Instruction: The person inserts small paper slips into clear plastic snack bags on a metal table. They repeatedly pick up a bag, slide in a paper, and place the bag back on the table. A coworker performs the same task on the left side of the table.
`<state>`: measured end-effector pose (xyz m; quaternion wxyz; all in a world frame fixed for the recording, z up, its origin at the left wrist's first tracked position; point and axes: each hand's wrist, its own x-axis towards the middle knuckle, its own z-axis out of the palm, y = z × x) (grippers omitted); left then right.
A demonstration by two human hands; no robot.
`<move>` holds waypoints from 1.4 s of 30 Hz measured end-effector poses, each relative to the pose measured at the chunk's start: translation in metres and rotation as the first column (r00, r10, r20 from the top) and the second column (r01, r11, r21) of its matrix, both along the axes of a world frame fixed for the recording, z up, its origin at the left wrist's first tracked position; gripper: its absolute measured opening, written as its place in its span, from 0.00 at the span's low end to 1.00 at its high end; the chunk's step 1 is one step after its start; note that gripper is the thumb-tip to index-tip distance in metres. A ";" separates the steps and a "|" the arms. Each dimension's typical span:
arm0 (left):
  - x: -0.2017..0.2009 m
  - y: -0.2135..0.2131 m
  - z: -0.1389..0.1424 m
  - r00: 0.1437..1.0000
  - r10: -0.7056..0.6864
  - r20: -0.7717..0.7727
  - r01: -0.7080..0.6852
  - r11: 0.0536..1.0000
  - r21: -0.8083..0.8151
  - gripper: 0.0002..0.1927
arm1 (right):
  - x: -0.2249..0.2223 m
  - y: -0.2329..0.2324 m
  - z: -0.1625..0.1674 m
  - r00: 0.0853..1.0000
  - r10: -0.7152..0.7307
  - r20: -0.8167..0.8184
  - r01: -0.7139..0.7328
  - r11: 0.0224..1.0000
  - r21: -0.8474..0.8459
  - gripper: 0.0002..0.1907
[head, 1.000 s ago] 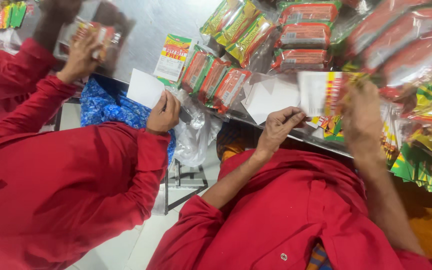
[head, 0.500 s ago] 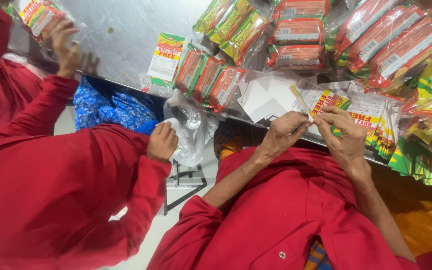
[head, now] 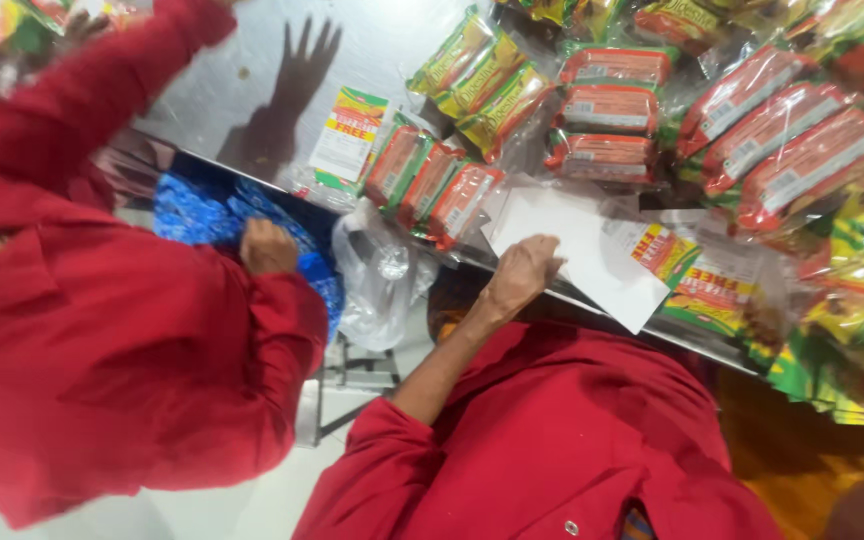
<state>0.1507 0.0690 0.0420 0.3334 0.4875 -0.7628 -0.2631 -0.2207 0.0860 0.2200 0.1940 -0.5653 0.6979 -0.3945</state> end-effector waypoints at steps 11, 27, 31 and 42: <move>-0.022 -0.184 0.029 0.621 0.359 -0.697 -0.020 0.896 0.443 0.25 | 0.139 -0.134 -0.046 0.729 0.558 -0.396 -0.646 0.752 -0.130 0.06; -0.069 -0.241 0.020 0.790 0.533 -0.303 -0.592 0.793 -0.148 0.40 | 0.139 -0.173 -0.115 0.752 0.479 -0.453 -0.437 0.877 0.200 0.17; -0.063 -0.243 0.031 0.784 0.524 -0.334 -0.485 0.852 0.196 0.43 | 0.154 -0.159 -0.144 0.925 0.317 -0.210 -0.312 0.948 0.056 0.28; -0.034 -0.186 0.032 0.835 0.350 -0.425 -0.372 0.928 0.031 0.24 | 0.141 -0.125 -0.172 0.564 0.011 0.826 -0.149 0.985 0.089 0.30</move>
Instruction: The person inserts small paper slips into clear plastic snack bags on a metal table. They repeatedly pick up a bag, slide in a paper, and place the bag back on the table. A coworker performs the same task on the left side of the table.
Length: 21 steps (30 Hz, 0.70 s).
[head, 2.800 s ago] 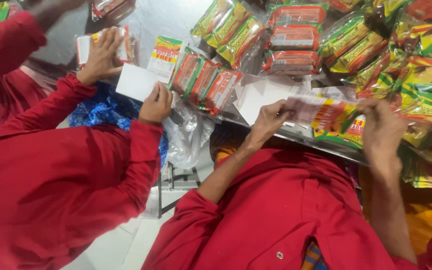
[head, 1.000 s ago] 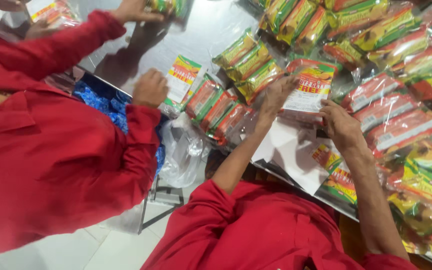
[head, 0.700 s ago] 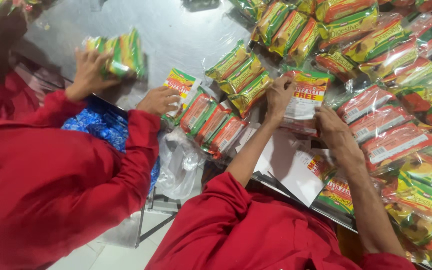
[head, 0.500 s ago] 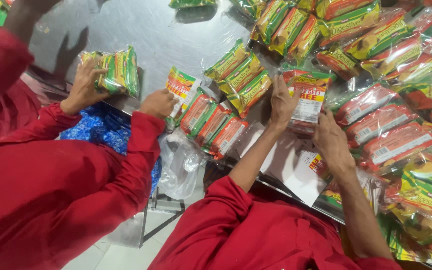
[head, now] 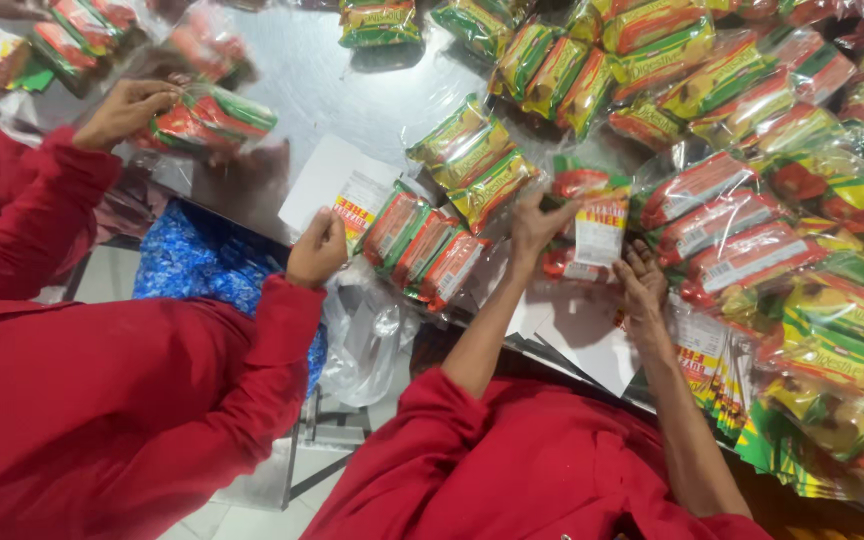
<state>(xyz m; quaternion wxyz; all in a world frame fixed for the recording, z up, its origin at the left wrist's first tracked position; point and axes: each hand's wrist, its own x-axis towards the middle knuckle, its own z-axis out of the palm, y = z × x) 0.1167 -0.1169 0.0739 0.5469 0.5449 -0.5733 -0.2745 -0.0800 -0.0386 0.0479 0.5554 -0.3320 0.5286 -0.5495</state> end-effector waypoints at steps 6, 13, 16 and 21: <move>0.038 0.088 -0.025 0.962 -0.104 -0.251 0.101 0.995 -0.025 0.24 | 0.011 0.021 -0.002 0.955 0.182 0.233 -0.228 0.956 0.187 0.20; 0.055 0.134 0.001 0.993 -0.075 -0.093 0.073 0.997 -0.022 0.32 | 0.023 0.041 0.001 0.961 0.252 -0.111 -0.258 0.965 -0.038 0.17; 0.057 0.134 0.000 0.953 -0.096 -0.288 0.161 0.964 0.211 0.30 | 0.020 0.045 -0.004 0.934 0.256 -0.248 -0.278 0.959 -0.055 0.18; 0.085 0.122 0.009 0.816 0.312 -0.486 0.091 0.762 0.642 0.28 | 0.006 0.039 -0.002 0.930 0.315 -0.191 -0.339 0.935 -0.108 0.18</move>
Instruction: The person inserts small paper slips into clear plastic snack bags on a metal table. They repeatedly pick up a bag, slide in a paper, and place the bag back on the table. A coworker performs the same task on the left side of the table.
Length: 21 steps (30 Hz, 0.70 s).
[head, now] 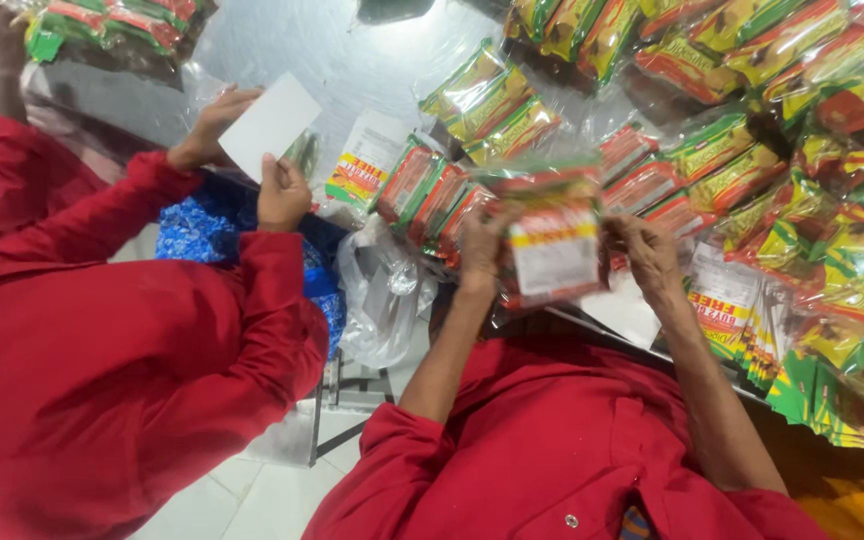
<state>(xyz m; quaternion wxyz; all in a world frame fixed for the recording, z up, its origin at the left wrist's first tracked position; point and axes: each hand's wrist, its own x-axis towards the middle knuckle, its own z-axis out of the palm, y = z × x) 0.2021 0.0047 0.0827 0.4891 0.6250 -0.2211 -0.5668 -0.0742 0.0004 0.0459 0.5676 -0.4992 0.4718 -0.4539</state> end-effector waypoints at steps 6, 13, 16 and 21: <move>0.092 -0.111 0.064 0.656 0.363 -0.662 -0.698 0.625 -0.349 0.23 | -0.040 0.012 0.037 0.953 -0.185 -0.242 0.143 0.973 -0.179 0.16; -0.090 -0.063 -0.003 0.903 -0.039 0.428 0.342 0.668 -0.661 0.35 | -0.093 0.088 0.014 0.615 -0.202 -0.762 0.158 0.979 -0.131 0.11; -0.176 -0.034 -0.034 0.399 -0.047 0.916 0.869 0.338 -0.361 0.48 | -0.101 0.099 -0.011 0.430 -0.154 -0.890 0.128 0.986 -0.109 0.09; -0.164 -0.035 -0.037 0.109 -0.063 0.992 0.942 0.325 -0.083 0.48 | -0.097 0.073 -0.017 0.164 -0.207 -0.964 -0.165 0.958 -0.234 0.21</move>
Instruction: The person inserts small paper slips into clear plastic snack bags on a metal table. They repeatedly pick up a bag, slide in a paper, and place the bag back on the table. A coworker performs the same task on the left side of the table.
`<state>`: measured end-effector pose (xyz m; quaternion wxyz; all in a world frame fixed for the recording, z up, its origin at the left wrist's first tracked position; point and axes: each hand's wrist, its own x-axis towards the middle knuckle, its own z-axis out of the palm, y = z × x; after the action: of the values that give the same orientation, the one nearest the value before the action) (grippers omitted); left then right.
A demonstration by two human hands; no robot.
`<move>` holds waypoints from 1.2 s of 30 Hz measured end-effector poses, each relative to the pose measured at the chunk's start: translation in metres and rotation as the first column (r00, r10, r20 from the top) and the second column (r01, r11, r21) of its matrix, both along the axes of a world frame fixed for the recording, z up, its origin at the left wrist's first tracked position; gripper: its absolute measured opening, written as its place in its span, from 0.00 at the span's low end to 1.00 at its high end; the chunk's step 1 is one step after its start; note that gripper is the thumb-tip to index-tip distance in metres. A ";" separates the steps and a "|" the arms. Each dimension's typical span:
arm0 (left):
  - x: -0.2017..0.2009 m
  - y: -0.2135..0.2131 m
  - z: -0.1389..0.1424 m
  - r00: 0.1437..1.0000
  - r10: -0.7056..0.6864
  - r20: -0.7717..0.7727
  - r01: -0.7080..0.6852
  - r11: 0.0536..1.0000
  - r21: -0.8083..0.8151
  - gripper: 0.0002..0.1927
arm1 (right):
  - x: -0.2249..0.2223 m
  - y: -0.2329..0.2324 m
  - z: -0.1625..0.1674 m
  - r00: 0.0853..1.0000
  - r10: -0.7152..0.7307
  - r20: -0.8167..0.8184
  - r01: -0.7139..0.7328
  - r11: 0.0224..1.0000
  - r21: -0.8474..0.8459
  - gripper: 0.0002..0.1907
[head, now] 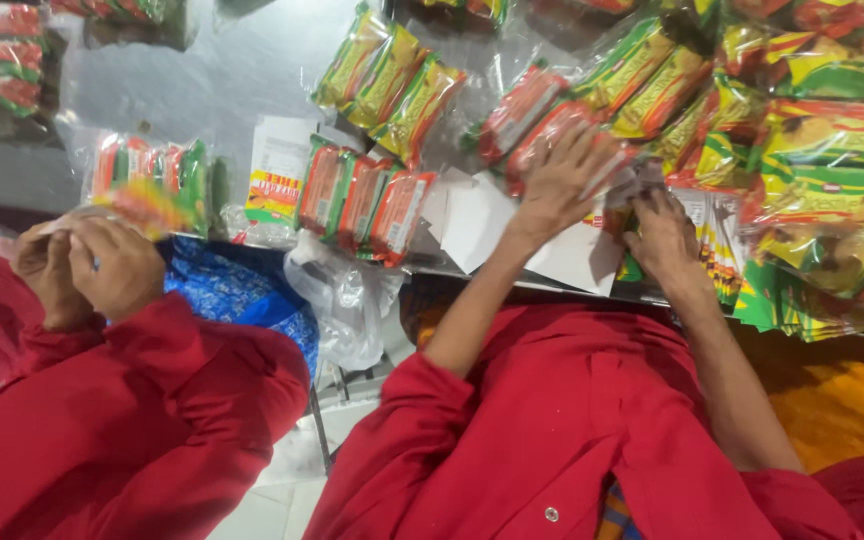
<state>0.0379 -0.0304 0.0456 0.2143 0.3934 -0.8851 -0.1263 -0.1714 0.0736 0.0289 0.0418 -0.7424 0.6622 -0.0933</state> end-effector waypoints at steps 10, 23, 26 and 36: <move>0.103 0.063 -0.002 0.998 0.024 0.052 -0.024 1.000 -0.015 0.42 | 0.007 -0.001 0.058 0.897 -0.267 0.351 0.175 0.946 0.272 0.15; 0.021 0.093 0.039 0.469 0.460 -0.754 0.274 0.736 0.619 0.14 | -0.008 0.021 0.127 0.156 -0.019 0.988 0.382 0.923 -0.043 0.15; 0.022 0.098 0.036 0.427 0.534 -0.730 0.307 0.673 0.673 0.11 | 0.003 0.018 0.143 0.046 -0.106 0.993 0.327 0.941 0.086 0.16; 0.004 0.128 0.039 0.288 0.555 -0.781 0.366 0.689 0.625 0.09 | 0.068 0.050 0.153 0.821 0.195 0.537 0.018 0.931 -0.366 0.11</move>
<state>0.0414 0.0975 0.0849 0.5309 0.3440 -0.4192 -0.6513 -0.1030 0.1234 0.1817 0.1054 -0.7069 0.5561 -0.4241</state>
